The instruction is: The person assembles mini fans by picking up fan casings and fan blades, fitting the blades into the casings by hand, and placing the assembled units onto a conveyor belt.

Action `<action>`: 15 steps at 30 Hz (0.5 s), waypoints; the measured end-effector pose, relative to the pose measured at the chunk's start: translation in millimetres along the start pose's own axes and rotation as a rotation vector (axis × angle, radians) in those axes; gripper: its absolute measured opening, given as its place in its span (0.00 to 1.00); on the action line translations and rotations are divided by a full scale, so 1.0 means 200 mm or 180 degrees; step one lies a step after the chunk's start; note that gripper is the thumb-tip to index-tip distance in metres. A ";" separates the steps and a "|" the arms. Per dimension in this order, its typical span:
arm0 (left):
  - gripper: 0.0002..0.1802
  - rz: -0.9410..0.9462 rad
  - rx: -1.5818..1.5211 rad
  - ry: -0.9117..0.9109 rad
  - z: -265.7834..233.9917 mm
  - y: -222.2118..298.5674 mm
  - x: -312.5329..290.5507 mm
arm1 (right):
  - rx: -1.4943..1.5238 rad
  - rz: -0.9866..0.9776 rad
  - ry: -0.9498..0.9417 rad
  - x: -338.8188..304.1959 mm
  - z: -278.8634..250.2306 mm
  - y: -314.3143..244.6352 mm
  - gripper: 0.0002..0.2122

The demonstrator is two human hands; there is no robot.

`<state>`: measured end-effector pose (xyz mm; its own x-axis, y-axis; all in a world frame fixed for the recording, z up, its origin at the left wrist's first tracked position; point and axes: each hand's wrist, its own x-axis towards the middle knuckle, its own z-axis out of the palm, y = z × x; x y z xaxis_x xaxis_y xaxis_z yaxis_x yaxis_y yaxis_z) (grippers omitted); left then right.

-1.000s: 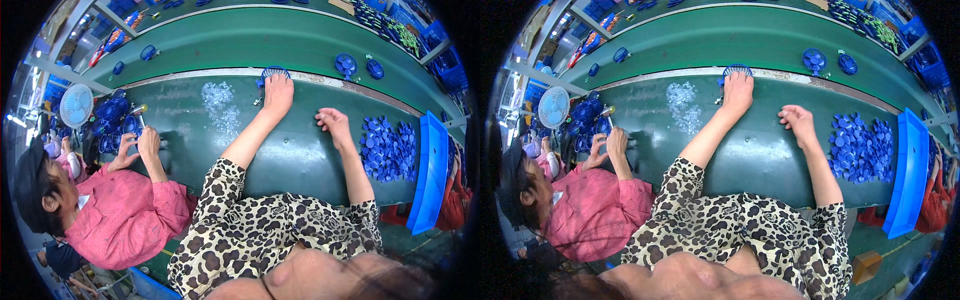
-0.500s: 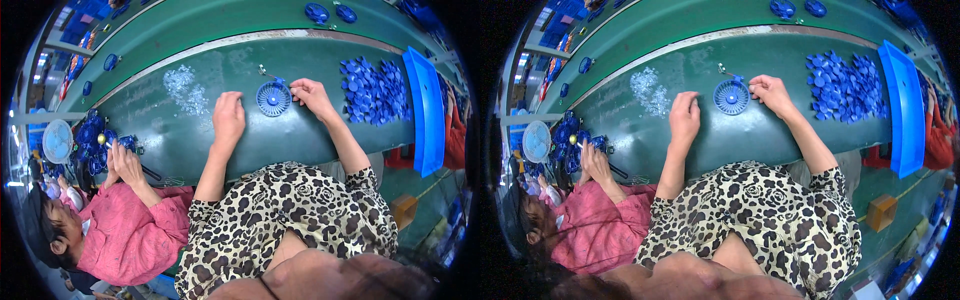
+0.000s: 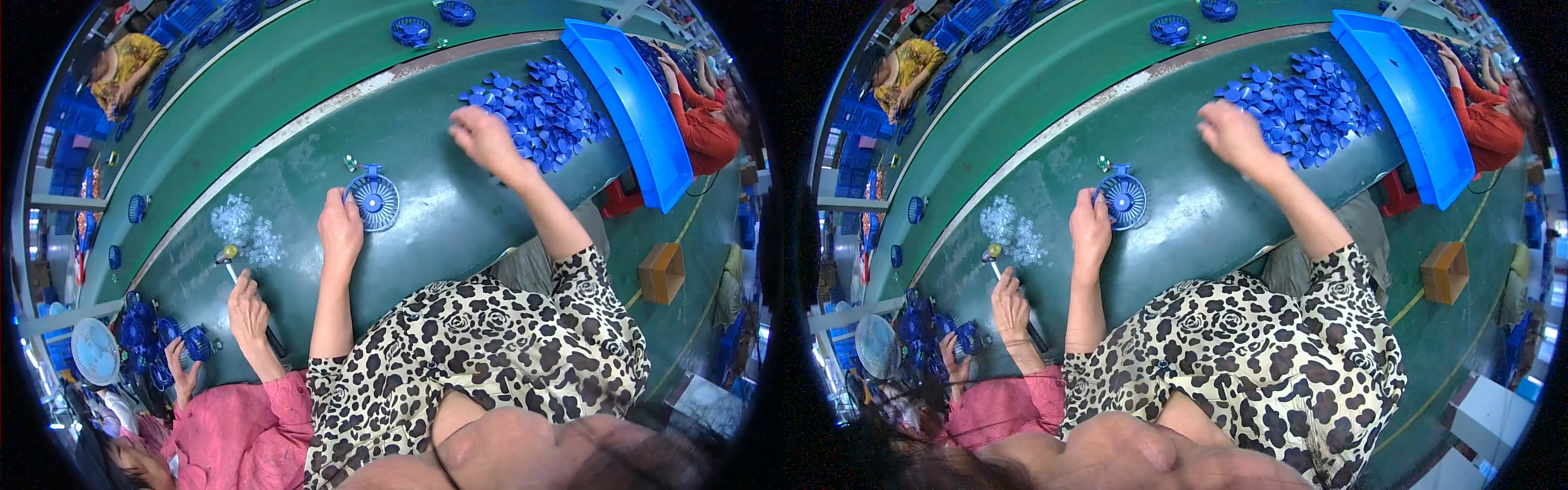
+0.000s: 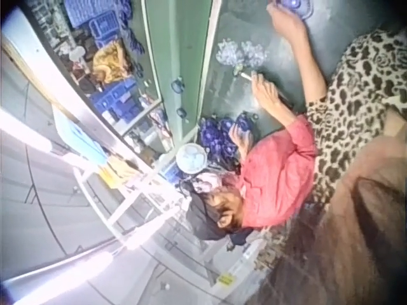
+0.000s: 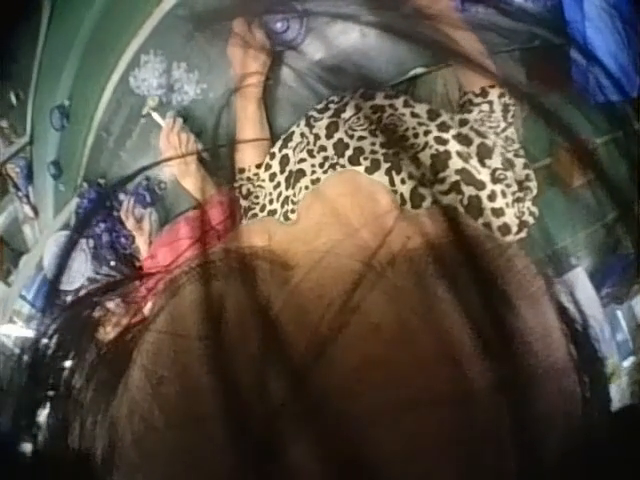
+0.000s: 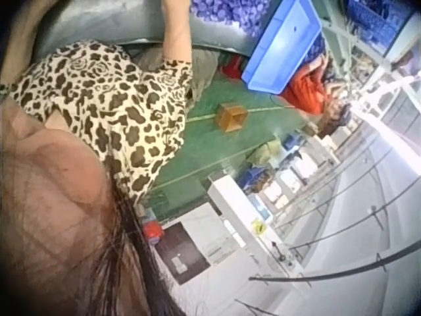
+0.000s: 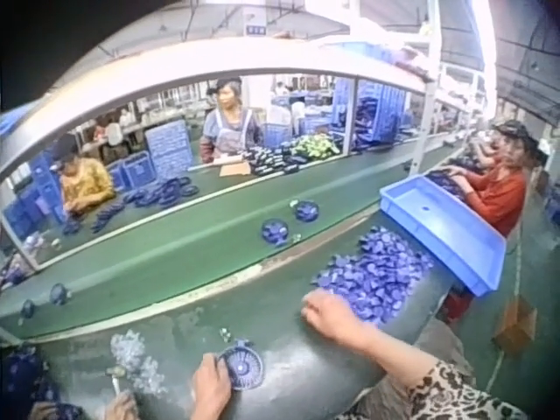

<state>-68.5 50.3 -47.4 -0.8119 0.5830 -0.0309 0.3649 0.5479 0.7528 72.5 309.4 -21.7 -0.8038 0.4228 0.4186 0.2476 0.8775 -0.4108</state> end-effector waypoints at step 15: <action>0.13 -0.1012 -0.4424 -0.0691 -0.09 -0.02 -0.07 | -0.0120 -0.0017 -0.0682 0.24 -0.05 -0.13 0.16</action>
<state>-66.0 29.1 -37.9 -0.6427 0.6969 -0.3184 -0.6487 -0.2737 0.7102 31.8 309.7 16.6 -0.9008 0.3638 0.2373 0.2598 0.8892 -0.3767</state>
